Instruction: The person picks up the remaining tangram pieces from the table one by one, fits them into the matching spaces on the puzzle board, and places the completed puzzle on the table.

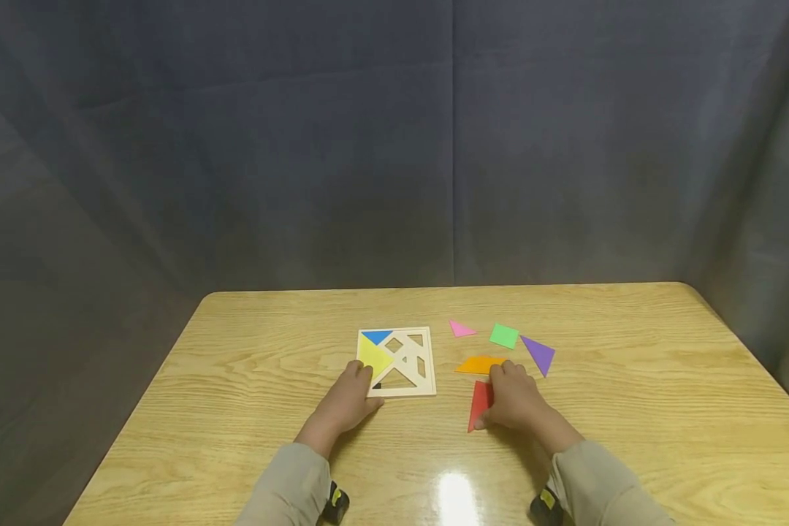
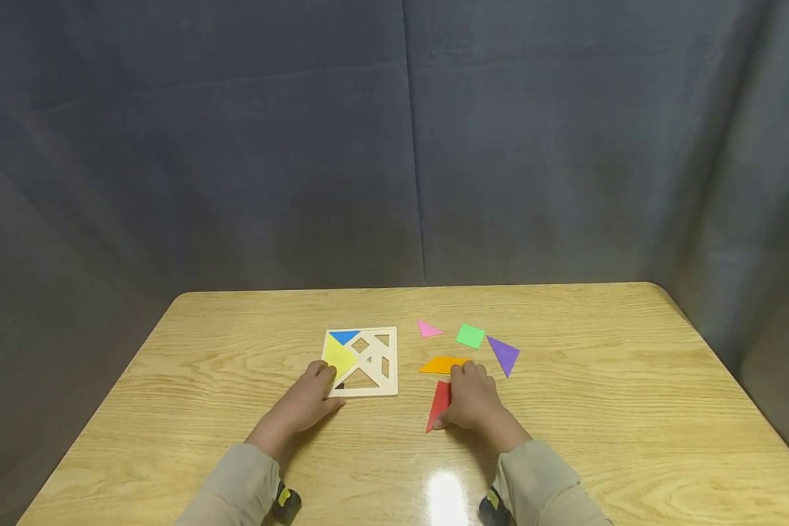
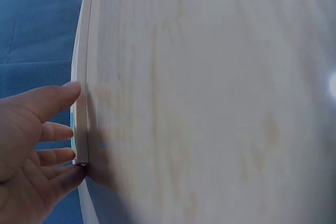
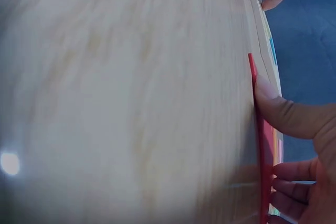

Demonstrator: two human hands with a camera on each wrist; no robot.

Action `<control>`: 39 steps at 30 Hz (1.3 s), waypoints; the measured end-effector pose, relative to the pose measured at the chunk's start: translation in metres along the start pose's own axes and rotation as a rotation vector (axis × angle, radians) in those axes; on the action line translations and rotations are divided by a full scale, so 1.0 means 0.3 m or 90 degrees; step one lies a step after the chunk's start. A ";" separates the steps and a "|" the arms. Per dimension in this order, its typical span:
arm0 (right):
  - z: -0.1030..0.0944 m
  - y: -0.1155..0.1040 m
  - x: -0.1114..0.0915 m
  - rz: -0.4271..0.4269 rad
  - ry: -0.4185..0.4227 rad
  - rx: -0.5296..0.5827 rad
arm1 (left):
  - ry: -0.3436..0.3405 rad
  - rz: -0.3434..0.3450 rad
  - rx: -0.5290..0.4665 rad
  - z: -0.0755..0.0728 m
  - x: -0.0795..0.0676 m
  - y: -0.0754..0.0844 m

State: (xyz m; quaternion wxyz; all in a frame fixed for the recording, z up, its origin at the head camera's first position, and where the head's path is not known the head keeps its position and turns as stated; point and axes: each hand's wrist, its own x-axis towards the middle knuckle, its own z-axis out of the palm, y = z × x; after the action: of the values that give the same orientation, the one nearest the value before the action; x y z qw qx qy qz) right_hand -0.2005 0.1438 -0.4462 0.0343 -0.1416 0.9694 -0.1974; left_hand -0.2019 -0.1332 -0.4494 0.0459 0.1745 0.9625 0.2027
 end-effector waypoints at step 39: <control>-0.023 0.081 -0.012 -0.047 -0.042 0.260 | 0.034 0.068 0.081 -0.013 0.017 -0.027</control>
State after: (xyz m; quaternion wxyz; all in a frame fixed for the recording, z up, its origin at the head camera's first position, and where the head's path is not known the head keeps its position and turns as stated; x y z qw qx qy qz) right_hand -0.2042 0.1687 -0.4494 0.0867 -0.1735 0.9019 -0.3860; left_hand -0.2098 -0.1396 -0.4492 -0.0019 0.2229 0.9635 0.1480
